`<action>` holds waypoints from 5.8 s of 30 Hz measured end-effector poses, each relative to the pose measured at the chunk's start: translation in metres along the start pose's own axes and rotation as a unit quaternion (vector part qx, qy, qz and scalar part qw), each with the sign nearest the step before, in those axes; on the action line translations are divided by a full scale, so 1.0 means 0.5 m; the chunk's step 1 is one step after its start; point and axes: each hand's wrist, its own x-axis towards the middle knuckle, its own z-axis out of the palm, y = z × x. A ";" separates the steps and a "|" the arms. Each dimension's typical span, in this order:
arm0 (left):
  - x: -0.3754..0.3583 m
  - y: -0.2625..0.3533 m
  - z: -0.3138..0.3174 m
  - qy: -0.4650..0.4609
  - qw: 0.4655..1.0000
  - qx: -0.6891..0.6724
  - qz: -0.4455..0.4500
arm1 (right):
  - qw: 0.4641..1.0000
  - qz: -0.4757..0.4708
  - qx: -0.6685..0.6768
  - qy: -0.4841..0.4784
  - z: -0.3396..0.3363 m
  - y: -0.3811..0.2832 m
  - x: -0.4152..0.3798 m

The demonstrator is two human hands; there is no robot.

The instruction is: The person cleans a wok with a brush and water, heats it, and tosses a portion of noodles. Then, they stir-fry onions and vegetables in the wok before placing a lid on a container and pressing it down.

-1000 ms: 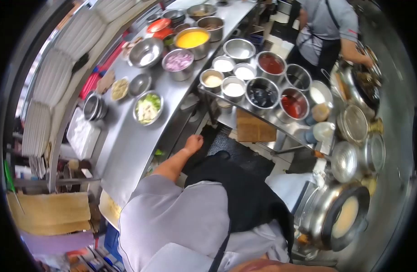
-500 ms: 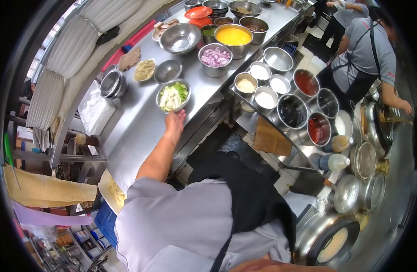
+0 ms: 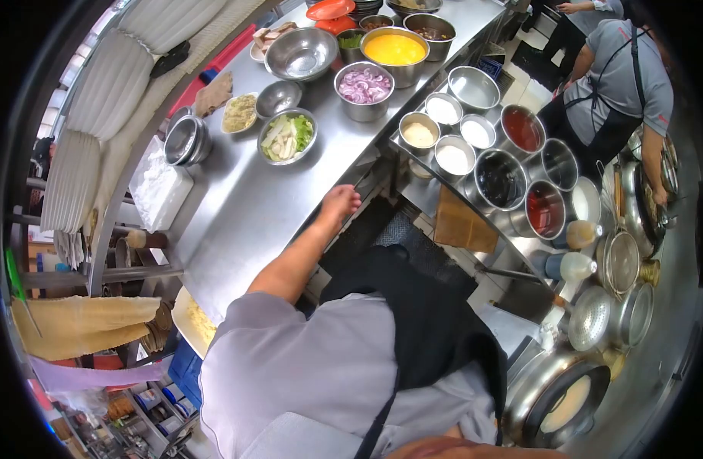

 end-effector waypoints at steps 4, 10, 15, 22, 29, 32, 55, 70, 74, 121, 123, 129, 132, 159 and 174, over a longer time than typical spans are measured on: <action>-0.018 -0.061 0.016 -0.074 0.920 0.326 0.205 | 1.000 -0.004 0.010 0.007 -0.016 0.000 -0.005; 0.000 -0.041 -0.016 -0.117 0.754 0.514 0.393 | 0.999 -0.007 0.023 0.027 -0.045 0.009 -0.021; -0.008 -0.018 0.006 -0.138 0.724 0.527 0.423 | 0.999 -0.007 0.023 0.043 -0.064 0.005 -0.032; -0.027 -0.034 0.012 -0.130 0.746 0.496 0.424 | 0.997 -0.008 0.039 0.062 -0.088 0.000 -0.035; 0.000 -0.028 0.044 -0.166 0.760 0.467 0.421 | 0.986 -0.018 0.129 0.104 -0.144 0.047 -0.046; 0.019 -0.023 0.101 -0.214 0.748 0.449 0.440 | 0.963 -0.030 0.231 0.139 -0.183 0.116 -0.059; -0.549 -0.074 0.532 -0.867 0.146 0.123 0.460 | 0.757 -0.333 0.459 -0.323 0.412 0.069 -0.553; -0.620 -0.231 0.413 -0.859 0.175 0.181 0.445 | 0.733 -0.348 0.582 -0.050 0.323 0.292 -0.777; -0.506 -0.360 0.449 -0.699 0.512 0.478 -0.143 | 0.838 -0.386 0.378 -0.070 0.342 0.341 -0.828; -0.560 -0.043 0.290 -0.641 0.478 0.135 -0.586 | 0.733 -0.473 0.438 -0.217 0.463 0.266 -0.964; -0.547 -0.047 0.304 -0.683 0.471 0.143 -0.540 | 0.766 -0.480 0.409 -0.125 0.459 0.287 -0.949; -0.550 -0.017 0.288 -0.737 0.511 0.246 -0.368 | 0.813 -0.523 0.214 0.137 0.500 0.331 -0.936; -0.553 -0.030 0.264 -0.757 0.521 0.214 -0.331 | 0.813 -0.544 0.084 0.189 0.508 0.342 -0.926; -0.523 0.005 0.280 -0.862 0.279 0.333 -0.259 | 0.847 -0.531 -0.039 0.014 0.501 0.316 -0.944; -0.534 0.019 0.256 -0.865 0.324 0.228 -0.308 | 0.688 -0.653 -0.142 0.283 0.576 0.284 -1.125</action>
